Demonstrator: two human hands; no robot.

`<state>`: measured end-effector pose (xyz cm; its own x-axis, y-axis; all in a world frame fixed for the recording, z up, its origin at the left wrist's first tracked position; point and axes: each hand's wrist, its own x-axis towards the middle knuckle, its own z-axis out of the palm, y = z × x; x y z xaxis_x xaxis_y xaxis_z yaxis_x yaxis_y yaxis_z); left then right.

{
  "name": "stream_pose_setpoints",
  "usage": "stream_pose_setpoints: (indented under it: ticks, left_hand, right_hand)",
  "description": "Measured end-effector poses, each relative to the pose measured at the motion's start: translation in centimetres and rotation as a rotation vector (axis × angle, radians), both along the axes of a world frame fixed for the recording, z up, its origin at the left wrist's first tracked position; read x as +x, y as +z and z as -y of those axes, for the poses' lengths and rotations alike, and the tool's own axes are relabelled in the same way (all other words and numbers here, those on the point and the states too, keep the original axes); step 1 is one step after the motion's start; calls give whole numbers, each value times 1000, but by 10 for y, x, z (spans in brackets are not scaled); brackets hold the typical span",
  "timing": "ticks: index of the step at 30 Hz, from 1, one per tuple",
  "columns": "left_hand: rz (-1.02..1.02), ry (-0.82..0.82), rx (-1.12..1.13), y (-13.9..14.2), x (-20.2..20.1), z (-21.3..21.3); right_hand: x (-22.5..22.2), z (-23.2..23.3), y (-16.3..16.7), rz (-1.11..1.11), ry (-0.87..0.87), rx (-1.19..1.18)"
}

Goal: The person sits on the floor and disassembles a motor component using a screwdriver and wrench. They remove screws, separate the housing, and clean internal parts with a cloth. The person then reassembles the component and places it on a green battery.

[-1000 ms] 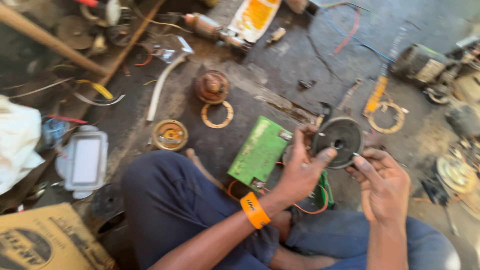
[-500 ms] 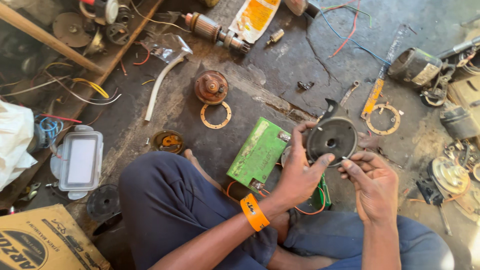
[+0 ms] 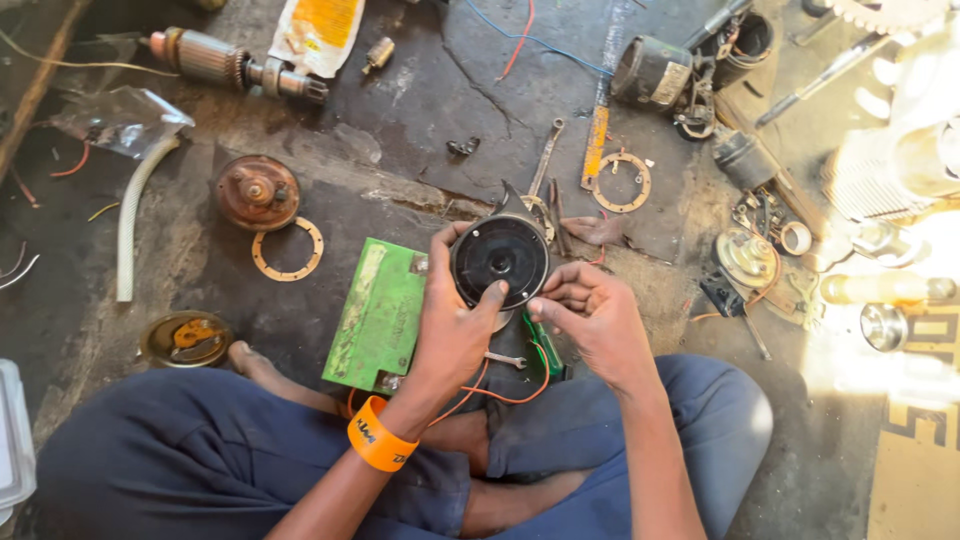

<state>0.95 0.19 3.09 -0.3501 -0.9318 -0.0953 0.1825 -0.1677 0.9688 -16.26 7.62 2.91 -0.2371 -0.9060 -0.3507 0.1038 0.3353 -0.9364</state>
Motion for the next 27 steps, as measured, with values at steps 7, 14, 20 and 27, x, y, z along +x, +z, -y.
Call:
stream_pose_setpoints:
  ticks: [7,14,20,27]
  left_hand:
    - [-75,-58,201,9,2,3]
    - [-305,-150,473,14,-2,-5]
    - [-291,-240,548,2,-9,-19]
    - [-209,-254,567,-11,-17,-27]
  right_hand:
    - [-40,-7,9,-150,20,-5]
    - [-129,30,-30,-485,-336,102]
    - [-141,75,-65,-971,-293,268]
    - [-150,85,-67,-638,-399,284]
